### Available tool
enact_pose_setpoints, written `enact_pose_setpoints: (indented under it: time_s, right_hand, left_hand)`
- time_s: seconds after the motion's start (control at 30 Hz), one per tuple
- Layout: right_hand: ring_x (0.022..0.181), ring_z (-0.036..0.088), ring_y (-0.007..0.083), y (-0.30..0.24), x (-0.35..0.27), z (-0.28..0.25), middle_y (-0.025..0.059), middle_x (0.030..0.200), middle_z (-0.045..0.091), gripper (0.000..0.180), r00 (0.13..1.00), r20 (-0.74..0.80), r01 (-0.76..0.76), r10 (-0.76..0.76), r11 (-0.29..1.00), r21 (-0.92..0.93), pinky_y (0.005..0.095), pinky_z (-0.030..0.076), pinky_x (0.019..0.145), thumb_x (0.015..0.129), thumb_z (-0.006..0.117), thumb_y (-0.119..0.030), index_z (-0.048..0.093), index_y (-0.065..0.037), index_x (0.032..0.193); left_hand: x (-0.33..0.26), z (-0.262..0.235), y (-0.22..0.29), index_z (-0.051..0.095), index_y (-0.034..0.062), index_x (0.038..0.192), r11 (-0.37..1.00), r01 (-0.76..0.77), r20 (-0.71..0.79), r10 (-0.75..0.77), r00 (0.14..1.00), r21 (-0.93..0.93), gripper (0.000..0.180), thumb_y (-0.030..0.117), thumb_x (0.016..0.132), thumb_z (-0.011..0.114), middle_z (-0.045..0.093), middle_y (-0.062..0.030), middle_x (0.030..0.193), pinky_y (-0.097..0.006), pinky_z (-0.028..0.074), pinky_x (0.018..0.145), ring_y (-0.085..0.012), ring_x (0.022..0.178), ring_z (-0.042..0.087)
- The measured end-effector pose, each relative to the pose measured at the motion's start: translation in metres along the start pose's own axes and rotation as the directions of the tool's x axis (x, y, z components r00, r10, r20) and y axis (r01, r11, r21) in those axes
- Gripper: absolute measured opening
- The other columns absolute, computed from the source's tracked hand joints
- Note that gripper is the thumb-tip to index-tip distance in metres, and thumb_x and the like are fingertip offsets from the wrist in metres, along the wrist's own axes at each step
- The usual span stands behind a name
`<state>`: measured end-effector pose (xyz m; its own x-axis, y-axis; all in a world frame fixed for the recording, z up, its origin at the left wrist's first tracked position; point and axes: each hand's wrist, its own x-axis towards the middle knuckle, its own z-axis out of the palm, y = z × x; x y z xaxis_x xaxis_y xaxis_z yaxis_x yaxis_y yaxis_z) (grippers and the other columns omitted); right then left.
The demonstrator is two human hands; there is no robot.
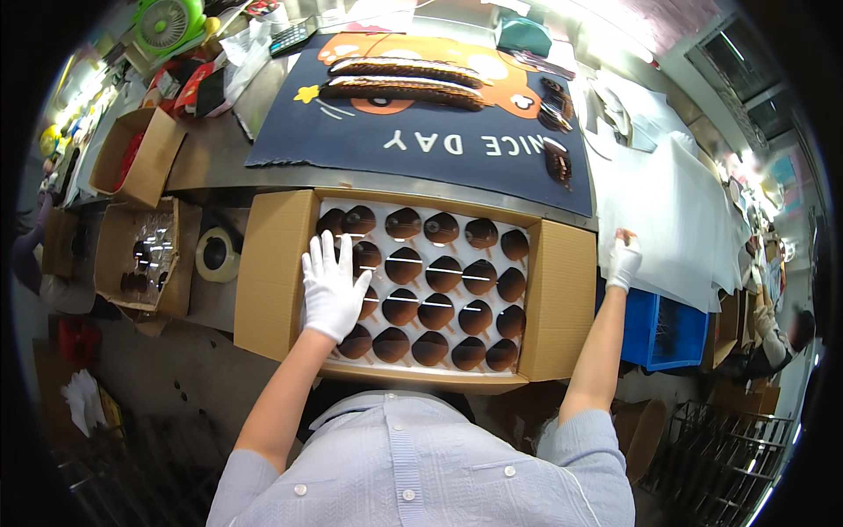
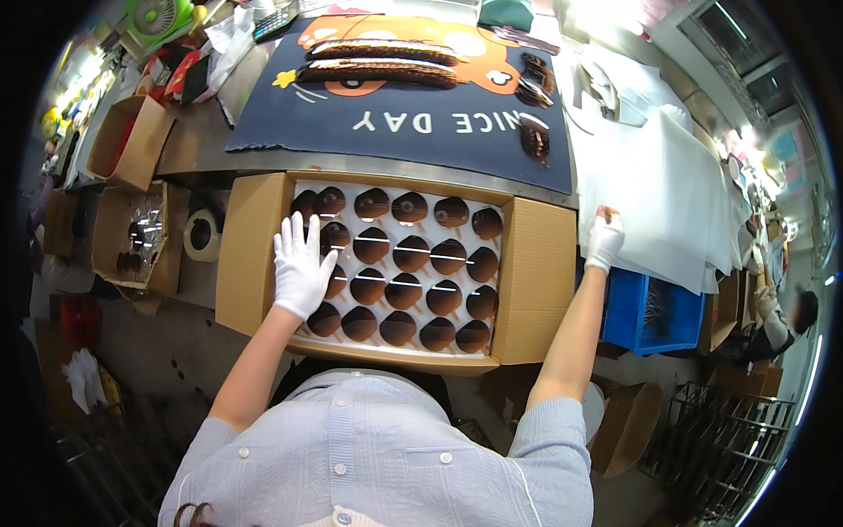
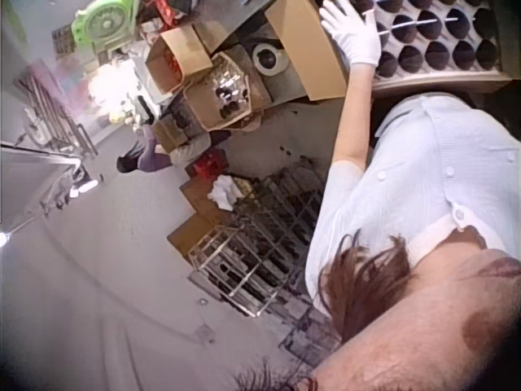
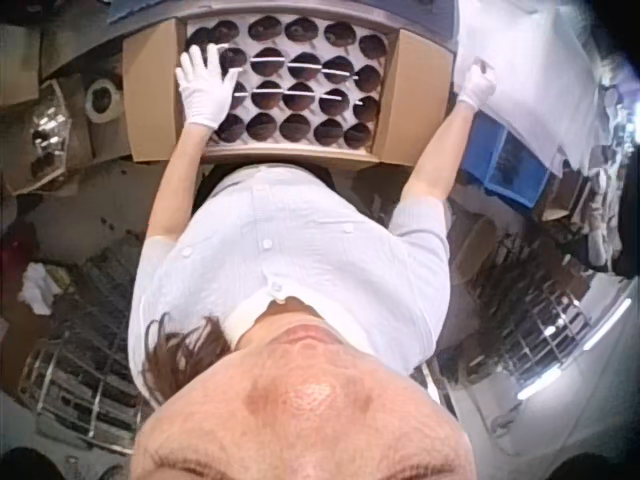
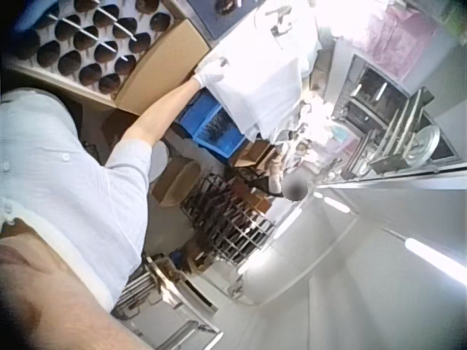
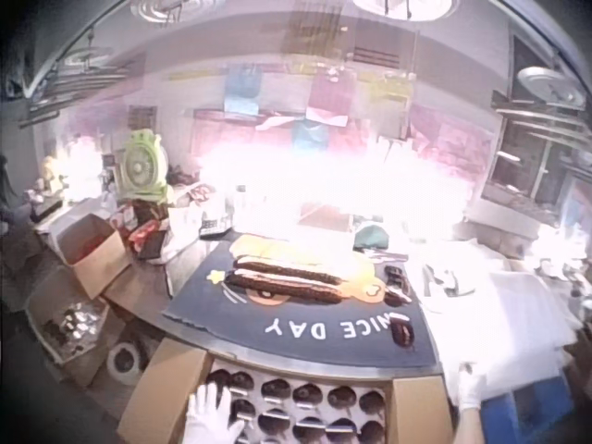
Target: The person places small round pastries into a cardboard box with a foam insert, one at a time, using gloved hands. The person repeatedly retrieves pastries from a nearby metal rack and arranges them in the box, then covers the box with a sheet of paper.
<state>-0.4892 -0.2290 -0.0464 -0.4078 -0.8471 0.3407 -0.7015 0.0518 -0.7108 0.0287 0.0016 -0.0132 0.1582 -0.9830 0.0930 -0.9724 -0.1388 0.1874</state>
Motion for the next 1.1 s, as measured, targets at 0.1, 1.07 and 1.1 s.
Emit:
enact_pose_setpoints:
  time_s: [0.1, 1.07, 1.1]
  right_hand:
    - [0.076, 0.054, 0.0087, -0.057, -0.034, -0.028, 0.0007, 0.085, 0.063, 0.020, 0.990, 0.118, -0.103, 0.078, 0.970, 0.219, 0.0244, 0.046, 0.071, 0.098, 0.063, -0.020, 0.064, 0.000, 0.098]
    - [0.060, 0.051, 0.0042, -0.175, -0.246, 0.008, 0.0002, 0.079, 0.061, 0.051, 0.658, 0.722, -0.474, 0.214, 0.863, 0.176, 0.0203, 0.045, 0.051, 0.099, 0.060, -0.021, 0.044, -0.004, 0.144]
    - [0.061, 0.051, 0.0040, -0.171, -0.244, 0.009, 0.0001, 0.079, 0.061, 0.049, 0.669, 0.719, -0.449, 0.190, 0.874, 0.186, 0.0199, 0.045, 0.052, 0.099, 0.059, -0.020, 0.046, -0.004, 0.143]
  left_hand:
    - [0.020, 0.025, -0.014, 0.034, -0.0015, 0.149, 1.000, 0.011, 0.047, -0.011, 0.999, -0.002, 0.073, 0.044, 0.095, 0.053, 0.032, -0.0313, 0.150, -0.057, 0.018, 0.116, -0.0479, 0.140, 0.028]
    - [-0.022, -0.030, -0.032, 0.031, -0.0007, 0.149, 0.917, -0.058, -0.224, -0.035, 0.974, -0.395, 0.076, 0.003, 0.083, 0.068, 0.057, -0.0116, 0.113, -0.041, 0.046, 0.093, -0.0300, 0.105, 0.055]
    - [-0.022, -0.040, -0.024, 0.033, -0.0013, 0.148, 0.957, -0.155, -0.332, 0.068, 0.941, -0.244, 0.075, 0.003, 0.082, 0.068, 0.054, -0.0131, 0.121, -0.043, 0.043, 0.098, -0.0324, 0.113, 0.052]
